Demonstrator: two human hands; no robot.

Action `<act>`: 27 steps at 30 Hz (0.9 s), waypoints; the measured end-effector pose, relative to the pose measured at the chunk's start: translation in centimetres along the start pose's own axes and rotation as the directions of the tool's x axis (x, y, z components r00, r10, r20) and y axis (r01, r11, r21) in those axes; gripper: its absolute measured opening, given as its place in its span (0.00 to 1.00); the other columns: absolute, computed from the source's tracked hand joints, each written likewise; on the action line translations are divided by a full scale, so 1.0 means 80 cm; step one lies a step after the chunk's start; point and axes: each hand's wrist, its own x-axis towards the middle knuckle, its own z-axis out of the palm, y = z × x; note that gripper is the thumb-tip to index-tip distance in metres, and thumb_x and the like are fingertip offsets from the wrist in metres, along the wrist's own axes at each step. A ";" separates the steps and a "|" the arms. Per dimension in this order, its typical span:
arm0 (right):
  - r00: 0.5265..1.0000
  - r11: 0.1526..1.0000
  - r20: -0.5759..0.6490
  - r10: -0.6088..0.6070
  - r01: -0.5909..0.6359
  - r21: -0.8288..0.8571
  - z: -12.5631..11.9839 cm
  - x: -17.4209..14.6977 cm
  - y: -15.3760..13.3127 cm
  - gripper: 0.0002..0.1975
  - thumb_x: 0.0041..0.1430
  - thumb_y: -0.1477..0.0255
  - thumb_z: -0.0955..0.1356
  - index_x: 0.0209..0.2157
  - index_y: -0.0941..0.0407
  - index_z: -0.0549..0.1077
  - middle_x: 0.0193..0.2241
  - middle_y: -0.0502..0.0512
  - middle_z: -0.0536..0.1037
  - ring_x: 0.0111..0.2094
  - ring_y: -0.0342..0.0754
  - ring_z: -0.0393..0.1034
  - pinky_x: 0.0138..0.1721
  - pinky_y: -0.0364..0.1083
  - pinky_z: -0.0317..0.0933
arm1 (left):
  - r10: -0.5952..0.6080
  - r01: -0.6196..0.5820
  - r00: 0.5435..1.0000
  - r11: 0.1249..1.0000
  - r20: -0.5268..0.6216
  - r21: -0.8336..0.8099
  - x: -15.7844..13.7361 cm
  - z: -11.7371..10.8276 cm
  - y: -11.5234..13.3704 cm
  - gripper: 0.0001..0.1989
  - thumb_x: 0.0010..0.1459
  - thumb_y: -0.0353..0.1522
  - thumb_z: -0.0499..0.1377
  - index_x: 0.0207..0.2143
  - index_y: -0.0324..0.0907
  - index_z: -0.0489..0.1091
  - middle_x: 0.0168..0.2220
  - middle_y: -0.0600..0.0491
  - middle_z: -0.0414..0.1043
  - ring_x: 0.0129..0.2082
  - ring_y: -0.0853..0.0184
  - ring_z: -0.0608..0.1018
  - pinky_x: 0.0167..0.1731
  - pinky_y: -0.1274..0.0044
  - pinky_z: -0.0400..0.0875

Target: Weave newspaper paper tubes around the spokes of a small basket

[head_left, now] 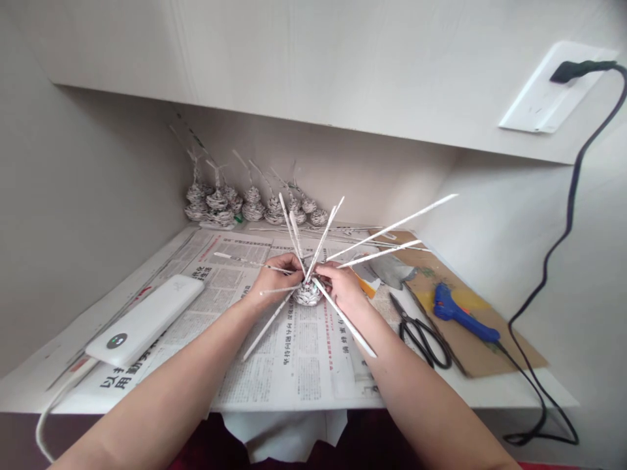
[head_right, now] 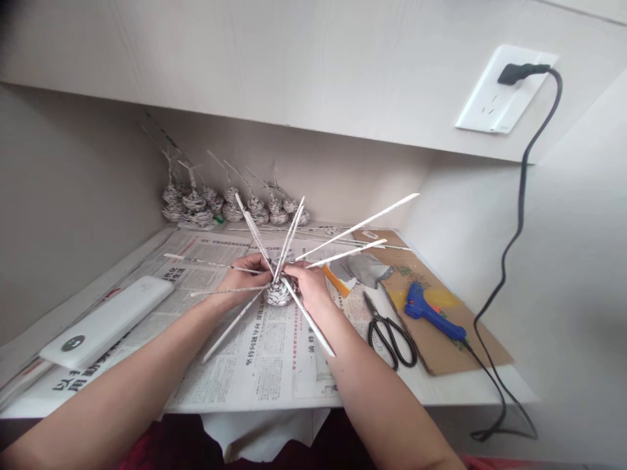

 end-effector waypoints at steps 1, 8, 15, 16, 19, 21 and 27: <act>1.000 1.000 0.024 0.007 -0.007 -0.003 -0.002 0.001 0.000 0.10 0.33 0.72 0.75 0.18 0.57 0.70 0.13 0.48 0.71 0.16 0.42 0.63 0.17 0.42 0.56 | -0.013 0.013 1.000 1.000 -0.013 -0.014 0.000 0.001 0.000 0.10 0.43 0.32 0.66 0.22 0.38 0.66 0.22 0.56 0.69 0.22 0.73 0.69 0.25 0.80 0.63; 0.997 0.998 0.069 0.037 -0.034 -0.043 -0.012 0.004 0.000 0.14 0.35 0.70 0.76 0.20 0.55 0.68 0.17 0.49 0.73 0.19 0.45 0.66 0.21 0.45 0.60 | -0.083 0.076 0.995 0.986 -0.045 -0.146 0.003 0.003 0.000 0.16 0.38 0.34 0.70 0.22 0.39 0.65 0.23 0.54 0.73 0.25 0.69 0.73 0.29 0.77 0.67; 0.986 0.996 0.167 0.015 0.001 -0.095 -0.013 0.000 -0.008 0.16 0.34 0.66 0.78 0.21 0.56 0.69 0.18 0.48 0.73 0.19 0.43 0.65 0.22 0.44 0.58 | -0.060 0.055 0.996 0.995 -0.063 -0.081 0.002 0.003 0.004 0.15 0.38 0.33 0.69 0.22 0.39 0.64 0.21 0.56 0.71 0.23 0.70 0.72 0.26 0.78 0.65; 0.986 0.990 0.164 -0.011 0.035 -0.140 -0.014 -0.001 -0.009 0.16 0.35 0.64 0.77 0.21 0.56 0.70 0.18 0.48 0.73 0.19 0.43 0.64 0.21 0.43 0.57 | -0.047 0.041 0.995 0.997 -0.086 -0.064 0.002 0.003 0.003 0.14 0.38 0.33 0.69 0.22 0.40 0.65 0.22 0.56 0.71 0.23 0.70 0.72 0.26 0.78 0.65; 0.983 0.940 0.158 -0.089 0.136 -0.314 -0.017 -0.004 -0.013 0.16 0.36 0.63 0.77 0.23 0.57 0.72 0.18 0.48 0.73 0.18 0.41 0.63 0.20 0.41 0.55 | -0.011 0.005 0.992 0.999 -0.126 -0.046 0.003 0.004 0.000 0.12 0.41 0.34 0.67 0.24 0.40 0.67 0.23 0.54 0.73 0.24 0.69 0.73 0.28 0.78 0.67; 0.980 0.913 0.169 -0.105 0.162 -0.374 -0.019 -0.004 -0.014 0.14 0.38 0.64 0.76 0.22 0.58 0.72 0.17 0.48 0.73 0.18 0.41 0.63 0.20 0.41 0.55 | -0.023 0.016 0.993 0.998 -0.118 -0.063 0.003 0.003 0.001 0.12 0.41 0.35 0.67 0.26 0.39 0.69 0.24 0.53 0.74 0.25 0.68 0.74 0.29 0.77 0.68; 0.991 0.927 0.111 -0.069 0.104 -0.360 -0.020 0.000 -0.010 0.12 0.37 0.67 0.75 0.20 0.57 0.71 0.15 0.47 0.71 0.16 0.40 0.62 0.18 0.41 0.56 | -0.128 0.131 0.991 0.989 0.045 -0.072 0.001 -0.003 0.012 0.14 0.37 0.38 0.70 0.24 0.37 0.74 0.23 0.51 0.75 0.24 0.67 0.75 0.28 0.76 0.68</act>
